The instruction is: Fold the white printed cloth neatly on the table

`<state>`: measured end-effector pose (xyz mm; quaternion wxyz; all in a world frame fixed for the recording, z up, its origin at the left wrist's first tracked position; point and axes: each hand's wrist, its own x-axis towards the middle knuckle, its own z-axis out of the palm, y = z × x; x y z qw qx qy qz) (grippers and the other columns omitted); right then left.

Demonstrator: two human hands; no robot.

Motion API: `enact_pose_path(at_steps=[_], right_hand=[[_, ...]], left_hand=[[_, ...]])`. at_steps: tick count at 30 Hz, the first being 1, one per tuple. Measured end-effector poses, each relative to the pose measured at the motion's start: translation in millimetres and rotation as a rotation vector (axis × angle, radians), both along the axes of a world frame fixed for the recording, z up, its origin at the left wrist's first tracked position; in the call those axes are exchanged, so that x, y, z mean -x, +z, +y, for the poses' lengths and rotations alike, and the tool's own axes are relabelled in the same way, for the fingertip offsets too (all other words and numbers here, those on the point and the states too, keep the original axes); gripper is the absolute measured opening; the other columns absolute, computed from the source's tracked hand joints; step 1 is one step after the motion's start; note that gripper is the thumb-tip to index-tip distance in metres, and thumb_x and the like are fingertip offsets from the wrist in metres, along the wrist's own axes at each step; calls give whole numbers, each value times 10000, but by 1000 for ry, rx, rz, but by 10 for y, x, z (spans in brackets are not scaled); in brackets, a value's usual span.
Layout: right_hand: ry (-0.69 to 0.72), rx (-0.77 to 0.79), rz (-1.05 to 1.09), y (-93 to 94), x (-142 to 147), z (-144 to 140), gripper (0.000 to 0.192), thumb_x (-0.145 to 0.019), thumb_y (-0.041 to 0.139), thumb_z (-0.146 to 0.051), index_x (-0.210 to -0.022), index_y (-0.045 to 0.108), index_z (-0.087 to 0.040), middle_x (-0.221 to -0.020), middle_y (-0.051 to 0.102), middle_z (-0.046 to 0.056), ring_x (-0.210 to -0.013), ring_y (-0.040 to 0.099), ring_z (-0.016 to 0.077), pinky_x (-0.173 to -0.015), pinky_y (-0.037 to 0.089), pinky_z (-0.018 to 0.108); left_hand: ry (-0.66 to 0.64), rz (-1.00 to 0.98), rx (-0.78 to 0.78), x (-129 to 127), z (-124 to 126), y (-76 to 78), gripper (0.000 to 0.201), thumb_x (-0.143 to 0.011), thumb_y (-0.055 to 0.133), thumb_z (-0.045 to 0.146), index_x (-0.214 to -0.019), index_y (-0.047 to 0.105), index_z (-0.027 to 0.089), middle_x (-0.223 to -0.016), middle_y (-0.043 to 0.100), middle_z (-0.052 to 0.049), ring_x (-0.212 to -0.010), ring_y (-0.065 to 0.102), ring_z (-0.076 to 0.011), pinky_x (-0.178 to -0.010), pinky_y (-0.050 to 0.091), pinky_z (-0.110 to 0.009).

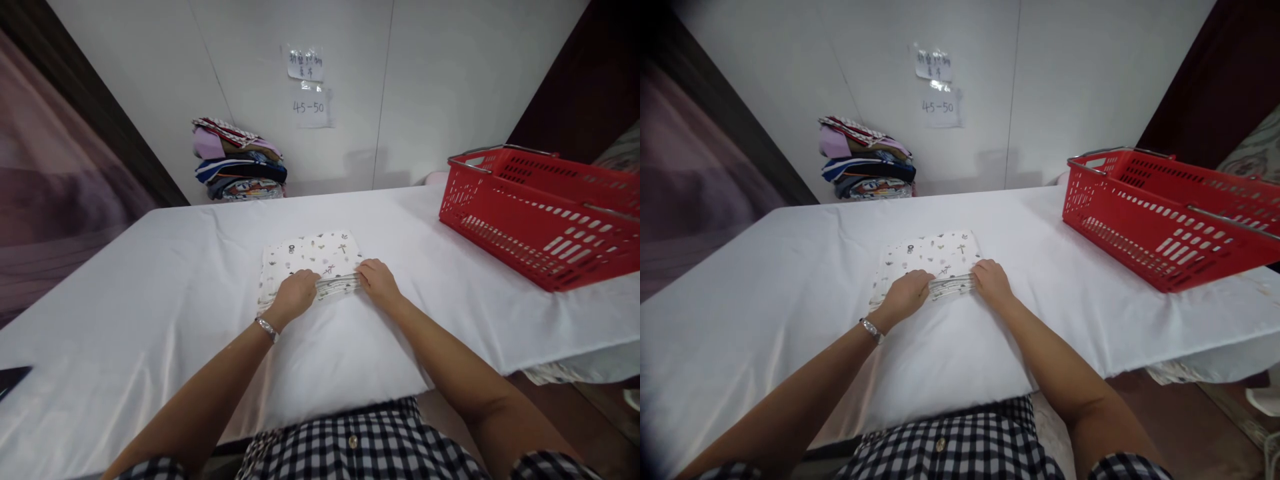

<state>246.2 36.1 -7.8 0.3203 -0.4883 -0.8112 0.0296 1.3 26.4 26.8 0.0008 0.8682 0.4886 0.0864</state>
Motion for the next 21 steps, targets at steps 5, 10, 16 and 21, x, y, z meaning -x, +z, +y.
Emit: enact_pose_path(at_steps=[5, 10, 16, 21], right_hand=[[34, 5, 21, -12, -22, -19, 202, -850, 498, -198, -1004, 629, -190, -1018, 603, 84, -953, 497, 223, -810, 411, 349], [38, 21, -21, 15, 42, -42, 221, -831, 546, -259, -1026, 628, -199, -1020, 597, 80, -960, 491, 228, -815, 394, 356], [-38, 27, -76, 36, 158, -40, 196, -853, 518, -258, -1008, 624, -200, -1002, 599, 78, -955, 487, 226, -802, 367, 348], [-118, 41, -110, 25, 94, 3, 215, -826, 467, -134, -957, 627, -192, -982, 601, 73, -927, 486, 216, -786, 364, 327]], left_hand=[[-8, -41, -11, 4, -12, -32, 270, -825, 390, 120, -1022, 562, 189, -940, 611, -48, -894, 547, -199, -731, 447, -319], [70, -142, 27, -21, -11, -2, 270, -839, 373, 151, -1017, 569, 202, -944, 624, -42, -895, 565, -194, -727, 451, -312], [87, -174, 42, -19, -4, -9, 284, -840, 357, 159, -1026, 566, 206, -949, 625, -41, -902, 567, -197, -725, 447, -313], [73, -172, 36, -9, 1, -27, 285, -842, 355, 157, -1028, 565, 209, -960, 625, -39, -909, 561, -191, -746, 442, -316]])
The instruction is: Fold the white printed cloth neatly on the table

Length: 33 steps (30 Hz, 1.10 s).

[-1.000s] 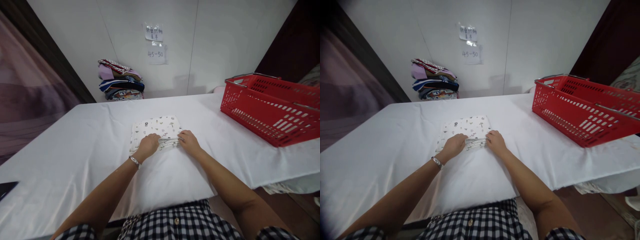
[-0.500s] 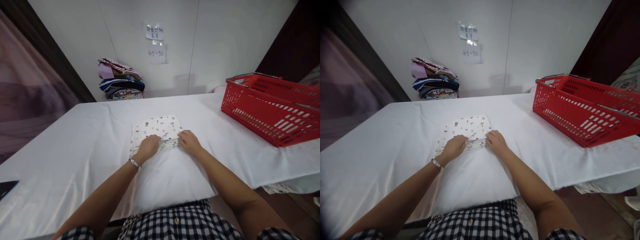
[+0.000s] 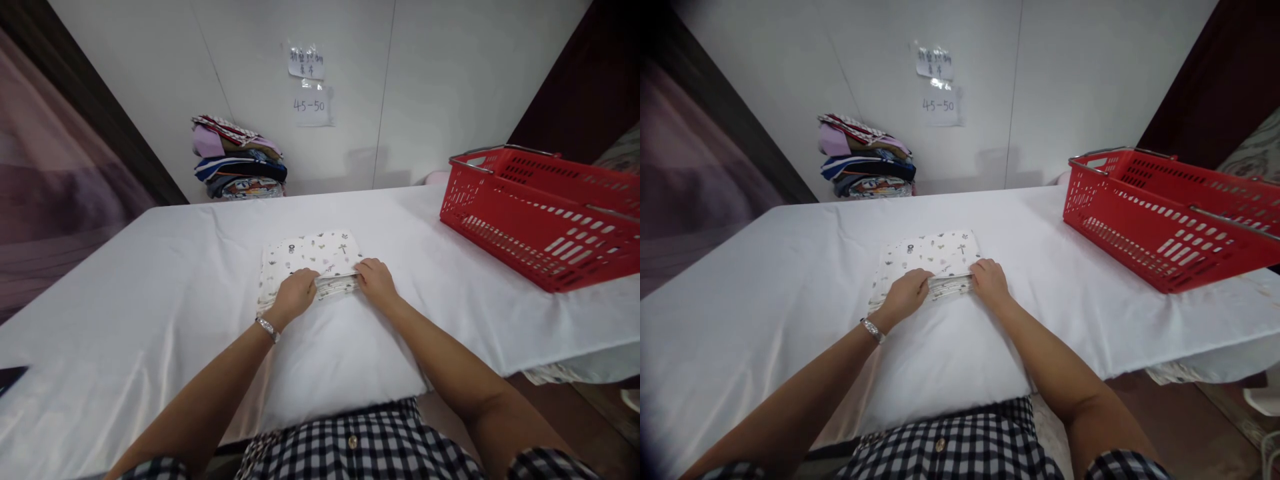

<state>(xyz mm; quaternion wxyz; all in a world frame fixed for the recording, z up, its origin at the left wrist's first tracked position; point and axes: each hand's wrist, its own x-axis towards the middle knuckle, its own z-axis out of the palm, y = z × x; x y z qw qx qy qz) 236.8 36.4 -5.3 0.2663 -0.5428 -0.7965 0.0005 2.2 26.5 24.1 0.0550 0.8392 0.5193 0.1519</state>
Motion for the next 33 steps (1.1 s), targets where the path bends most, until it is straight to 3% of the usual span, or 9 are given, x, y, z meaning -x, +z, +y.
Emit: enact_pose_path(at_steps=[4, 10, 18, 24, 33], right_hand=[[-48, 20, 83, 11, -91, -36, 202, -828, 457, -137, -922, 621, -207, -938, 599, 52, -879, 515, 194, -731, 393, 292], [8, 75, 179, 51, -154, -138, 220, -851, 434, -150, -947, 616, -226, -947, 585, 28, -757, 547, 147, -682, 415, 259], [34, 169, 186, 69, -212, -157, 226, -848, 446, -156, -956, 630, -231, -970, 595, 20, -772, 564, 137, -680, 415, 250], [112, 209, 219, 43, -260, -143, 236, -812, 468, -143, -954, 640, -221, -970, 581, 24, -799, 561, 136, -720, 427, 256], [235, 316, 328, 12, -385, -79, 273, -764, 518, -125, -976, 652, -233, -964, 575, 21, -762, 555, 130, -727, 447, 272]], left_hand=[[-51, 66, -19, 1, -2, -24, 278, -832, 368, 138, -1011, 571, 203, -919, 616, -47, -881, 548, -197, -718, 441, -323], [-107, 110, -65, 22, -12, -65, 273, -836, 383, 120, -1024, 563, 202, -917, 606, -51, -886, 535, -201, -743, 439, -333], [-151, 103, -97, 45, -45, -103, 255, -859, 377, 128, -1008, 574, 189, -911, 597, -59, -870, 520, -199, -743, 423, -333], [-184, 40, -69, 55, -59, -54, 228, -914, 382, 259, -957, 597, 195, -886, 591, -53, -847, 518, -185, -731, 423, -327], [-159, 19, -19, 51, -33, -35, 235, -913, 401, 300, -959, 613, 210, -898, 599, -42, -863, 529, -185, -713, 431, -314]])
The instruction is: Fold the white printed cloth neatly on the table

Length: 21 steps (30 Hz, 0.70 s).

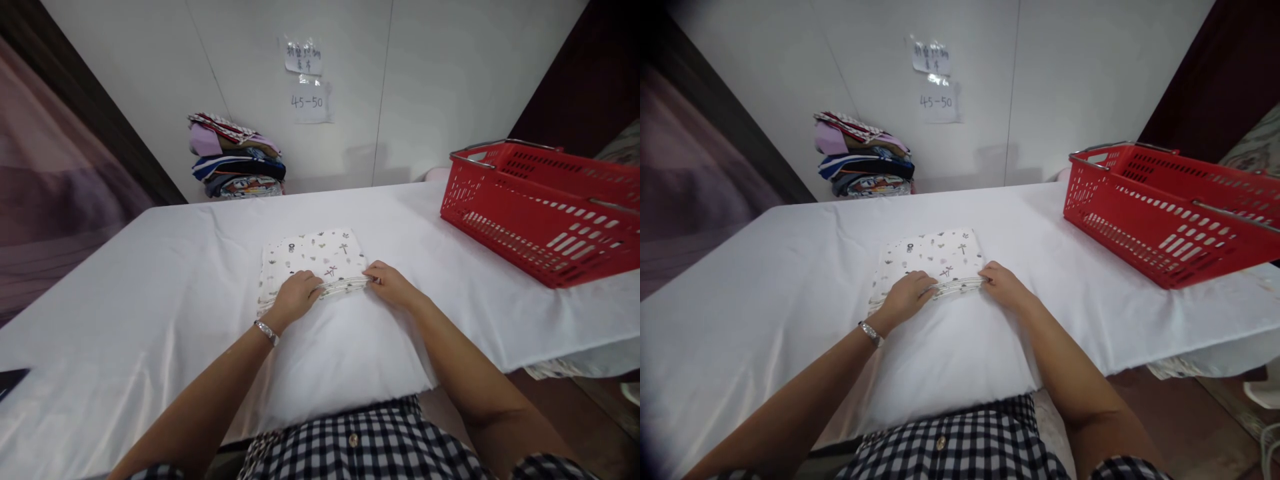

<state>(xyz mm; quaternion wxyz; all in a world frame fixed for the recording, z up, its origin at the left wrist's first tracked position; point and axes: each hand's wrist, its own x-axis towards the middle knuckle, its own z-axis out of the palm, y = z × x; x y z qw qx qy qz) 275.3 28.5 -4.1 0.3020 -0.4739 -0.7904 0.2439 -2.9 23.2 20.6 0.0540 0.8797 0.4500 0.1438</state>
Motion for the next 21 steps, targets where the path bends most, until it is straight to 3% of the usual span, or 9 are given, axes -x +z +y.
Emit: enact_pose_path(at_steps=[8, 21], right_hand=[[-75, 29, -22, -45, -29, 10, 270, -784, 554, -183, -1023, 657, -257, -911, 564, 11, -722, 547, 130, -732, 442, 283], [-162, 32, -17, -19, 43, -3, 235, -771, 557, -204, -984, 656, -223, -809, 599, -1, -686, 517, 124, -669, 406, 256]], left_hand=[[-11, 95, -23, -17, 18, 18, 251, -912, 409, 304, -1048, 597, 210, -932, 603, -53, -881, 528, -196, -725, 426, -327], [3, 189, -57, -70, 9, 32, 252, -921, 353, 262, -930, 594, 191, -873, 590, -61, -840, 518, -191, -695, 415, -319]])
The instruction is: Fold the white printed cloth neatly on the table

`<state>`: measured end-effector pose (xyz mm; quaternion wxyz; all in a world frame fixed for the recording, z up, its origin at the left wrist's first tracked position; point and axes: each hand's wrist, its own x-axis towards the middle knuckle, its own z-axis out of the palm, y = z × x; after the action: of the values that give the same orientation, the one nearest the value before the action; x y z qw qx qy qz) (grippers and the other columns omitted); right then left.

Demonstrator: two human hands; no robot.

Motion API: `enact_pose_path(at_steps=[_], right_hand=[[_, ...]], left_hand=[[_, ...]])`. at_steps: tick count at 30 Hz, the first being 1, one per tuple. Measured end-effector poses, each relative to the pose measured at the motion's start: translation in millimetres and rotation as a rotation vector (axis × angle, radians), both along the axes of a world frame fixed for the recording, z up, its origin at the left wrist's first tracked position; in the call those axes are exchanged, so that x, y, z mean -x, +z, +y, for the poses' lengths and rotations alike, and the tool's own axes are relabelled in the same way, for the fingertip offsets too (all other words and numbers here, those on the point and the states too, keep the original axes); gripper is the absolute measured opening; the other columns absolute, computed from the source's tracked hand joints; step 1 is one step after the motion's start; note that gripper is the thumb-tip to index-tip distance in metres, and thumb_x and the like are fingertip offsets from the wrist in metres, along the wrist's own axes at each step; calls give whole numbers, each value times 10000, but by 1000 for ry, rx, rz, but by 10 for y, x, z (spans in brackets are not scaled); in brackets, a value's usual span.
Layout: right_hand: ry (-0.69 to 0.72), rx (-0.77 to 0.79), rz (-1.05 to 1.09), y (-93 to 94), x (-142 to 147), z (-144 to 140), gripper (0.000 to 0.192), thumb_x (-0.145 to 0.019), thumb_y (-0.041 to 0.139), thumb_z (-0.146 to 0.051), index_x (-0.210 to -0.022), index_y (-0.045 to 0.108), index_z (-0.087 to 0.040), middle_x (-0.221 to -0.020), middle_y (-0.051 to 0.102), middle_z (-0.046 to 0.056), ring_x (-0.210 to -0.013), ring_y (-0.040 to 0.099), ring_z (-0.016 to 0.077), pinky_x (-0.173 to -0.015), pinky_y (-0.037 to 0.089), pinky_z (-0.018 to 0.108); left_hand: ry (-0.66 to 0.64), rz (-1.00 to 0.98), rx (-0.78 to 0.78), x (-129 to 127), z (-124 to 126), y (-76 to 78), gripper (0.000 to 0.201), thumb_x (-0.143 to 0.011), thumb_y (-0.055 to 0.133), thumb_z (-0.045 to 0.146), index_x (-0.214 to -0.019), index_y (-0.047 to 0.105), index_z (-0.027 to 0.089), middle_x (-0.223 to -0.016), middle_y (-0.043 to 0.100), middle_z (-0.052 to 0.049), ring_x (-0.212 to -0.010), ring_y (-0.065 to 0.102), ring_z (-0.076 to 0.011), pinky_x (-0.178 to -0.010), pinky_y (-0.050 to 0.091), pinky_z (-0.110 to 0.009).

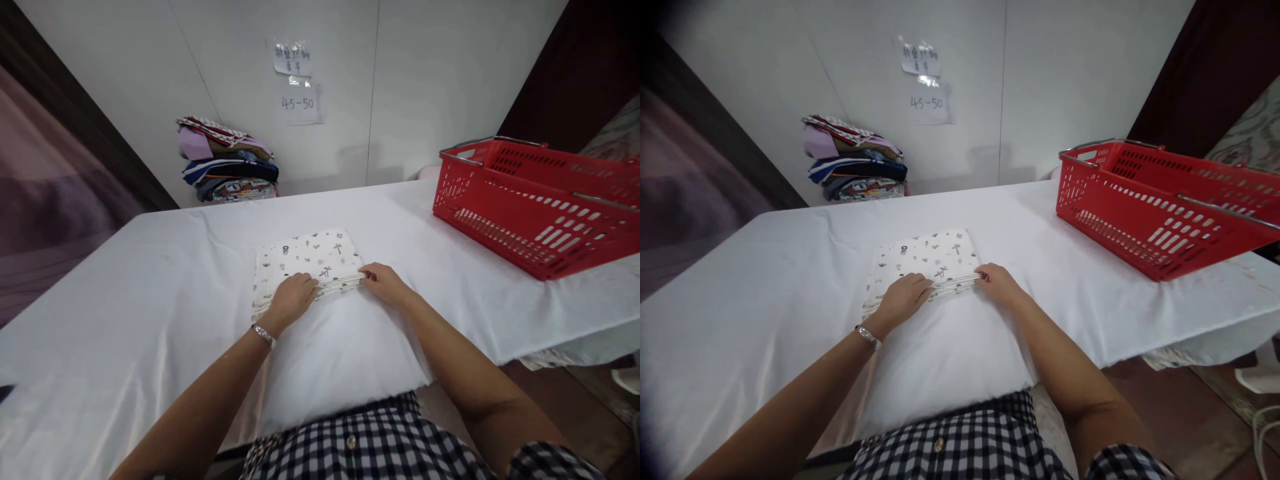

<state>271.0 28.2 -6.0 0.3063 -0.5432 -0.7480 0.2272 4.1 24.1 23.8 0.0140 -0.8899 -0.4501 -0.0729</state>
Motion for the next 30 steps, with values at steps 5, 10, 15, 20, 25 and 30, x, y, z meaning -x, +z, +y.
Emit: enact_pose_path(at_steps=[5, 10, 15, 20, 25, 30], right_hand=[[-19, 5, 30, -24, 32, 10, 209, -756, 538, -179, -929, 649, -217, -790, 594, -3, -676, 504, 125, -645, 390, 252], [-37, -120, 67, 48, 69, -23, 177, -756, 495, -164, -871, 622, -207, -784, 575, 0, -671, 495, 128, -637, 372, 246], [-46, -20, -74, 96, 76, -52, 91, -719, 508, -169, -749, 581, -215, -709, 563, -22, -643, 479, 130, -579, 307, 238], [-46, -5, -78, 105, 51, -51, 89, -709, 500, -180, -746, 571, -218, -698, 549, -31, -644, 468, 127, -574, 286, 233], [-34, 39, -44, 129, 34, -59, 108, -720, 474, -192, -762, 571, -214, -714, 548, -34, -654, 464, 123, -584, 284, 228], [-10, 123, -38, 131, 17, -64, 90, -716, 481, -208, -754, 562, -217, -658, 523, -48, -623, 454, 120, -566, 270, 229]], left_hand=[[13, 23, -17, -13, 10, -14, 208, -909, 380, 239, -859, 576, 187, -858, 580, -61, -830, 519, -196, -689, 405, -322], [25, 23, -48, -8, 7, -49, 217, -912, 371, 233, -830, 567, 187, -835, 577, -57, -817, 518, -191, -689, 402, -319], [-14, 14, -89, 24, -17, -98, 210, -913, 378, 234, -873, 578, 186, -853, 581, -58, -838, 519, -199, -703, 405, -326], [-55, -19, -111, 57, -21, -148, 207, -920, 389, 253, -924, 584, 183, -880, 589, -60, -846, 518, -197, -727, 417, -327], [-75, -58, -145, 76, -13, -190, 179, -906, 420, 229, -941, 588, 179, -870, 596, -57, -824, 520, -194, -721, 427, -329], [-99, -76, -168, 88, -17, -192, 165, -896, 440, 219, -948, 591, 179, -876, 599, -61, -830, 526, -197, -725, 436, -332]])
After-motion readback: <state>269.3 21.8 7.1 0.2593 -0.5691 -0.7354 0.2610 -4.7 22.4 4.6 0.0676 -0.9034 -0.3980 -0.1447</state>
